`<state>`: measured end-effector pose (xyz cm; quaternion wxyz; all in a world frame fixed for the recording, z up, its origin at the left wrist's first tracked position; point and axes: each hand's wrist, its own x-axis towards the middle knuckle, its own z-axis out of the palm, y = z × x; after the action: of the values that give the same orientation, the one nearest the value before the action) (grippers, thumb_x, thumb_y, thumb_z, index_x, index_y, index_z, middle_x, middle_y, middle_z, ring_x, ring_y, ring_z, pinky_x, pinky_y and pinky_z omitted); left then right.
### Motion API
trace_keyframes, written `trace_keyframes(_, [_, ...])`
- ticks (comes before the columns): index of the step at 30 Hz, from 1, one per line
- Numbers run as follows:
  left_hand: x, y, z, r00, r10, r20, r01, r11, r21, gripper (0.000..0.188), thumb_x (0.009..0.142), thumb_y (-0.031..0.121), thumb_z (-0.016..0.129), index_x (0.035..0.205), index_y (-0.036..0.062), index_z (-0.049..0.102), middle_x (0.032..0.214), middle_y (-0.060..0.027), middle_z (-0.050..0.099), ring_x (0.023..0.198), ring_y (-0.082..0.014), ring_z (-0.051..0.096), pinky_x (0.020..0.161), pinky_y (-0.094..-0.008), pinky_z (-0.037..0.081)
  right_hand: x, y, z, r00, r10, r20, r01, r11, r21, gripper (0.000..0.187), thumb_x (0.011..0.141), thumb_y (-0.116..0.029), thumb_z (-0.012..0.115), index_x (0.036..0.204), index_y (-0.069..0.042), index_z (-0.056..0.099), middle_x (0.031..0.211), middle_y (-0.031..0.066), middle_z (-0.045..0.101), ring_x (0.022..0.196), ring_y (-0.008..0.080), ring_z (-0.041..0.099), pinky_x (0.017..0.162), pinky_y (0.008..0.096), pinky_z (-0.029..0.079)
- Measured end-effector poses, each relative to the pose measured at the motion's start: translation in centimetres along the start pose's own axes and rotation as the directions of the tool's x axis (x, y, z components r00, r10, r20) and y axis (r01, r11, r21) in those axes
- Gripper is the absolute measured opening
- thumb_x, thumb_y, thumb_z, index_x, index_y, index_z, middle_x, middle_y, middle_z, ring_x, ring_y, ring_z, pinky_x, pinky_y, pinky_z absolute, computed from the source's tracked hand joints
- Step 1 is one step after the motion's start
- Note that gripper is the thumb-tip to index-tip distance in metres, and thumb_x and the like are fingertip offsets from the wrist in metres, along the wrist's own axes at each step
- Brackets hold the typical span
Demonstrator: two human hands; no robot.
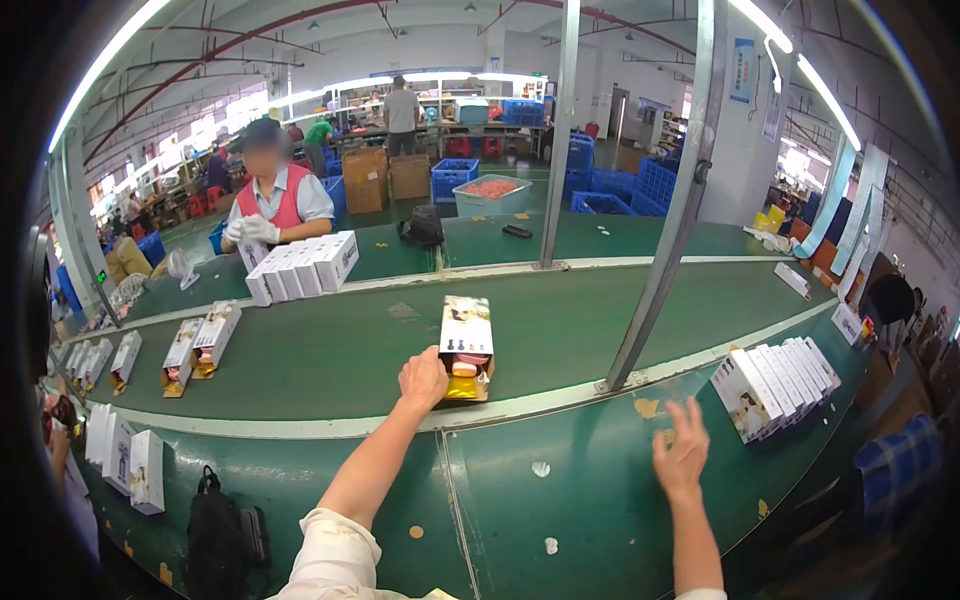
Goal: The person packs items on an assembly line by taking open product boxes from a conveyor belt, folding and closing the flaps of each box by hand, and stacking the closed boxes on the conveyor table.
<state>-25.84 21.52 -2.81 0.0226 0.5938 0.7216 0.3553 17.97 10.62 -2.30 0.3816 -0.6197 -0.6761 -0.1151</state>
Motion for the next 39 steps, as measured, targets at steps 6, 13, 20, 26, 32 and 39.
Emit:
trace_keyframes(6, [0.2, 4.4, -14.6, 0.912, 0.311, 0.269, -0.37, 0.905, 0.209, 0.024, 0.094, 0.022, 0.057, 0.111, 0.0241, 0.073, 0.103, -0.0104, 0.075, 0.096, -0.0355, 0.07, 0.08, -0.0473, 0.056, -3.2, -11.3, -1.5, 0.983, -0.128, 0.129, 0.057, 0.892, 0.449, 0.053, 0.081, -0.012, 0.076, 0.131, -0.008, 0.063, 0.137, 0.0243, 0.059, 0.126, 0.0408, 0.058, 0.106, 0.0441, 0.048])
trace_keyframes(13, [-9.7, 12.4, -25.4, 0.37, 0.652, 0.662, -0.875, 0.484, 0.012, 0.04, 0.076, 0.008, 0.069, 0.113, 0.0238, 0.073, 0.088, -0.0103, 0.074, 0.085, -0.0335, 0.071, 0.073, -0.044, 0.056, -2.6, -22.5, -5.7, 0.81, -0.494, 0.315, 0.064, 0.61, 0.79, 0.086, 0.073, -0.031, 0.089, 0.145, -0.005, 0.048, 0.141, 0.0199, 0.058, 0.131, 0.0301, 0.056, 0.107, 0.04, 0.046])
trace_keyframes(20, [-16.1, 12.2, -27.4, 0.286, 0.803, 0.523, -0.9, 0.412, -0.141, 0.03, 0.083, 0.009, 0.065, 0.109, 0.0208, 0.073, 0.101, -0.0007, 0.074, 0.108, -0.0224, 0.068, 0.117, -0.0491, 0.036, -9.2, -25.6, -5.2, 0.633, -0.568, 0.526, -0.339, 0.407, 0.848, 0.072, 0.073, -0.033, 0.088, 0.129, -0.005, 0.054, 0.109, 0.0085, 0.066, 0.101, 0.0179, 0.061, 0.091, 0.0349, 0.051])
trace_keyframes(26, [-18.9, 14.2, -27.8, 0.645, 0.757, -0.104, -0.755, 0.609, -0.243, 0.033, 0.077, 0.004, 0.078, 0.109, 0.0095, 0.075, 0.105, -0.0118, 0.07, 0.098, -0.0316, 0.066, 0.084, -0.0405, 0.054, -9.8, -22.7, -6.5, 0.867, -0.235, 0.439, -0.362, 0.307, 0.88, 0.071, 0.071, -0.027, 0.092, 0.126, -0.006, 0.052, 0.11, 0.0071, 0.065, 0.102, 0.0161, 0.061, 0.091, 0.0352, 0.052])
trace_keyframes(32, [-20.5, 11.9, -24.3, 0.64, 0.748, -0.177, -0.766, 0.638, -0.073, 0.015, 0.082, 0.007, 0.075, 0.097, 0.0113, 0.074, 0.093, -0.004, 0.074, 0.087, -0.0241, 0.068, 0.076, -0.0367, 0.054, -9.8, -21.6, -6.9, 0.864, -0.275, 0.423, -0.3, 0.394, 0.869, 0.075, 0.069, -0.029, 0.095, 0.126, -0.004, 0.052, 0.111, 0.0095, 0.068, 0.1, 0.0178, 0.065, 0.09, 0.0345, 0.053])
trace_keyframes(39, [-22.5, 12.8, -26.2, 0.647, 0.75, 0.136, -0.763, 0.637, 0.111, 0.026, 0.075, 0.005, 0.07, 0.099, 0.0139, 0.071, 0.092, -0.0027, 0.069, 0.09, -0.0231, 0.067, 0.075, -0.0333, 0.055, -9.8, -21.7, -7.1, 0.823, -0.413, 0.39, -0.206, 0.423, 0.882, 0.084, 0.067, -0.02, 0.096, 0.136, -0.004, 0.051, 0.121, 0.0078, 0.067, 0.11, 0.0162, 0.064, 0.097, 0.0344, 0.052])
